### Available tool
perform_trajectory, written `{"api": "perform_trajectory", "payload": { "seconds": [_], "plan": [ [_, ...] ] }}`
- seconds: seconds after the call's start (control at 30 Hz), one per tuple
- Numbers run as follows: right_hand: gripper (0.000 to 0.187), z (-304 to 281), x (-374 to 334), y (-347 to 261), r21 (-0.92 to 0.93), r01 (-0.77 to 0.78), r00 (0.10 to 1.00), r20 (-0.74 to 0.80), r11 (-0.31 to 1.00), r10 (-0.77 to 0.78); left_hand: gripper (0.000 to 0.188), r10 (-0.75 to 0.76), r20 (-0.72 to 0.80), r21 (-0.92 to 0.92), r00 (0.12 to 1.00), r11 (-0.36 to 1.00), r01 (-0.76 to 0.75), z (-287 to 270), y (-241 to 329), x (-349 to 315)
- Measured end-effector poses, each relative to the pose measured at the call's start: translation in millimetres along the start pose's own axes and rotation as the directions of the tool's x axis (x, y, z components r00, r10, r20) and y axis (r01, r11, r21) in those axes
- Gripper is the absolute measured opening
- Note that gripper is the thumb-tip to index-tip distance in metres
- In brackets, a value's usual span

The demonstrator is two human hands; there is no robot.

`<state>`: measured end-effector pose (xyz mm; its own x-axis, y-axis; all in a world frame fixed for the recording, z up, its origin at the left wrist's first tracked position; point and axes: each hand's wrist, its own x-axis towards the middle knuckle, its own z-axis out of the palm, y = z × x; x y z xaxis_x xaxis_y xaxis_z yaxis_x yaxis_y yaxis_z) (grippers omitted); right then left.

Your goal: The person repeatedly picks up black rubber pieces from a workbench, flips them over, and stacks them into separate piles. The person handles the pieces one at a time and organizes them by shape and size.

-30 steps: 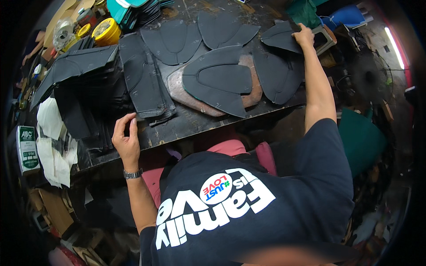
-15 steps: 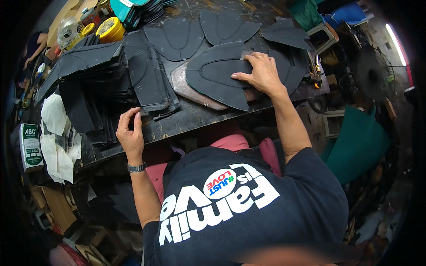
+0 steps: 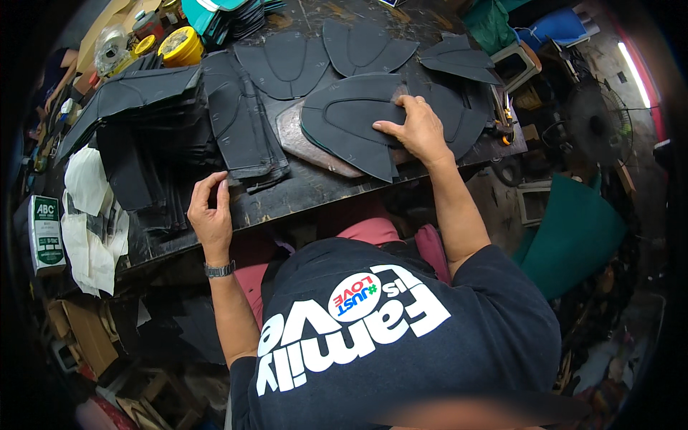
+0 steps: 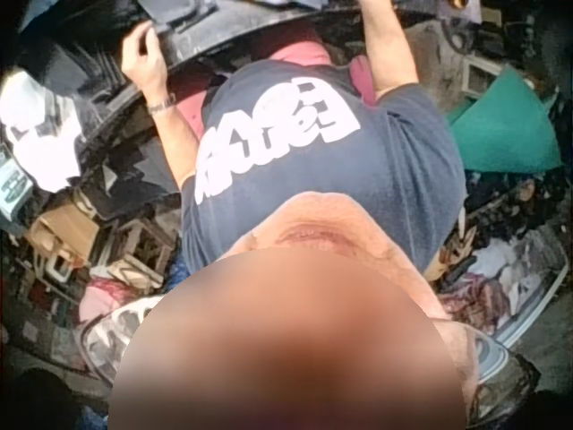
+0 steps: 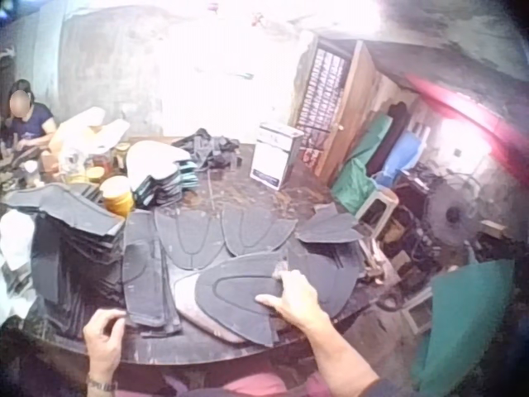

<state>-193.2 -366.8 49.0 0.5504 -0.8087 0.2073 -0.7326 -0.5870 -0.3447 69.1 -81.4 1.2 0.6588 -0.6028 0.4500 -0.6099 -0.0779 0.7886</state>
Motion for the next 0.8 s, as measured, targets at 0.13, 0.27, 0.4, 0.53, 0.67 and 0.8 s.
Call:
{"api": "perform_trajectory", "payload": {
  "seconds": [0.13, 0.27, 0.4, 0.53, 0.67, 0.8],
  "plan": [
    [0.048, -5, 2, 2, 0.170, -0.041, 0.999, 0.039, 0.985, 0.035, 0.014, -0.022, -0.013, -0.009, 1.000, 1.000, 0.022, -2, 1, 0],
    [0.036, -4, -4, -8, 0.553, 0.085, 0.996, -0.059, 0.829, -0.063, 0.014, -0.004, -0.037, -0.027, 0.999, 1.000, 0.003, -2, 2, 0],
    [0.027, -9, -18, -23, 0.906, 0.161, 0.978, -0.094, 0.390, -0.185, 0.014, -0.042, -0.015, -0.059, 0.999, 0.997, 0.041, -3, 5, -1],
    [0.028, -23, -18, -33, 0.959, 0.132, 0.953, -0.052, 0.252, -0.299, 0.021, 0.002, 0.045, -0.107, 0.999, 0.994, 0.003, -6, 6, -1],
    [0.028, -25, -18, -46, 0.945, 0.037, 0.912, 0.101, 0.326, -0.397, 0.041, 0.077, 0.182, -0.242, 0.980, 0.970, -0.031, -14, 9, -1],
    [0.038, -10, -28, -62, 0.951, -0.134, 0.906, 0.232, 0.279, -0.355, 0.046, 0.108, 0.281, -0.277, 0.954, 0.960, -0.027, -16, 11, 1]
  ]
}}
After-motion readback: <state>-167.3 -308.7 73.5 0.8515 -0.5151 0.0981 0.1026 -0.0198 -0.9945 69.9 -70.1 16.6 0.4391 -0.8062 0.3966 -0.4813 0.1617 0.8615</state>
